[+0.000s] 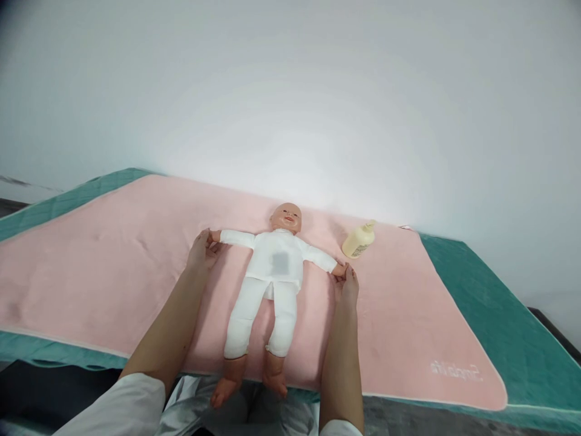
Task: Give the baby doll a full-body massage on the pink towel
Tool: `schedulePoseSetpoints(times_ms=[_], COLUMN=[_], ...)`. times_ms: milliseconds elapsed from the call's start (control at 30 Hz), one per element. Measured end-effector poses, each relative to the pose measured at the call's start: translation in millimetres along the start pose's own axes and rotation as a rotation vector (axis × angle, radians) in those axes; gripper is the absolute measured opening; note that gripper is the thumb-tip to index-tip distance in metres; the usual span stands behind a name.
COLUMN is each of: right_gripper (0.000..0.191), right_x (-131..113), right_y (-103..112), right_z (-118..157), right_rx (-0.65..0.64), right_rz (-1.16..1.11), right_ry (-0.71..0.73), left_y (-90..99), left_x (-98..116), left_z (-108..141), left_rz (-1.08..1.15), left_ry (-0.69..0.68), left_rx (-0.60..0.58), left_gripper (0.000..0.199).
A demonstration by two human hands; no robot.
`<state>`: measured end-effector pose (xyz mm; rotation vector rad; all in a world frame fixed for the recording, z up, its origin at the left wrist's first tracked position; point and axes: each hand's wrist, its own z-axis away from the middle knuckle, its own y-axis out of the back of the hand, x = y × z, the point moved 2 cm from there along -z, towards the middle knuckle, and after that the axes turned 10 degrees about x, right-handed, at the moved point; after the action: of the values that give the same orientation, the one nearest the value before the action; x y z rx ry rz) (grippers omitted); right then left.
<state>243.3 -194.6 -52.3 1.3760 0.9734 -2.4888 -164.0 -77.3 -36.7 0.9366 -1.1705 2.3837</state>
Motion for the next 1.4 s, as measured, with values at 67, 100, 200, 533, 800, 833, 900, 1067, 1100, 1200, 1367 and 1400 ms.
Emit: schedulePoseSetpoints(times_ms=[67, 100, 200, 533, 800, 833, 900, 1067, 1100, 1200, 1367, 1400], right_gripper=[0.014, 0.014, 0.018, 0.024, 0.015, 0.015, 0.014, 0.008, 0.008, 0.011, 0.012, 0.013], right_x=[-0.1, 0.0, 0.4, -1.8, -0.3, -0.2, -0.2, 0.4, 0.5, 0.7, 0.1, 0.0], right_y=[0.3, 0.3, -0.2, -4.1, -1.8, -1.7, -1.4, -0.5, -0.3, -0.5, -1.9, -2.1], right_z=[0.5, 0.7, 1.4, 7.5, 4.4, 4.4, 4.4, 3.0, 2.6, 1.8, 2.7, 2.9], right_rx=[-0.002, 0.002, 0.026, 0.087, 0.021, 0.022, 0.018, 0.007, 0.013, 0.039, 0.062, 0.063], right_rz=[-0.001, -0.003, -0.012, 0.026, 0.022, 0.022, 0.021, 0.021, 0.019, 0.008, 0.0, 0.005], right_ry=[0.004, 0.004, 0.002, -0.002, -0.021, -0.03, -0.039, -0.046, -0.05, -0.066, -0.071, -0.068], left_y=[0.0, -0.3, -1.7, -2.9, -2.4, -2.7, -3.4, -5.4, -5.5, -4.9, -3.8, -3.9], left_x=[0.9, 1.2, 2.0, 2.6, 2.7, 2.7, 2.7, 2.3, 2.2, 2.3, 2.5, 2.6], left_z=[2.0, 3.1, 5.5, 6.9, 5.5, 5.4, 5.4, 6.8, 7.0, 6.1, 2.4, 2.2], left_rz=[-0.008, -0.016, -0.042, -0.053, -0.025, -0.026, -0.029, -0.042, -0.044, -0.054, -0.065, -0.065], left_ry=[-0.023, -0.027, -0.029, -0.061, 0.015, 0.023, 0.035, 0.047, 0.05, 0.048, 0.051, 0.052], left_rx=[-0.013, -0.01, 0.036, 0.053, -0.005, -0.005, 0.009, 0.049, 0.052, 0.058, 0.062, 0.062], left_gripper=[0.009, 0.01, 0.014, 0.015, 0.011, 0.014, 0.018, 0.026, 0.027, 0.031, 0.033, 0.033])
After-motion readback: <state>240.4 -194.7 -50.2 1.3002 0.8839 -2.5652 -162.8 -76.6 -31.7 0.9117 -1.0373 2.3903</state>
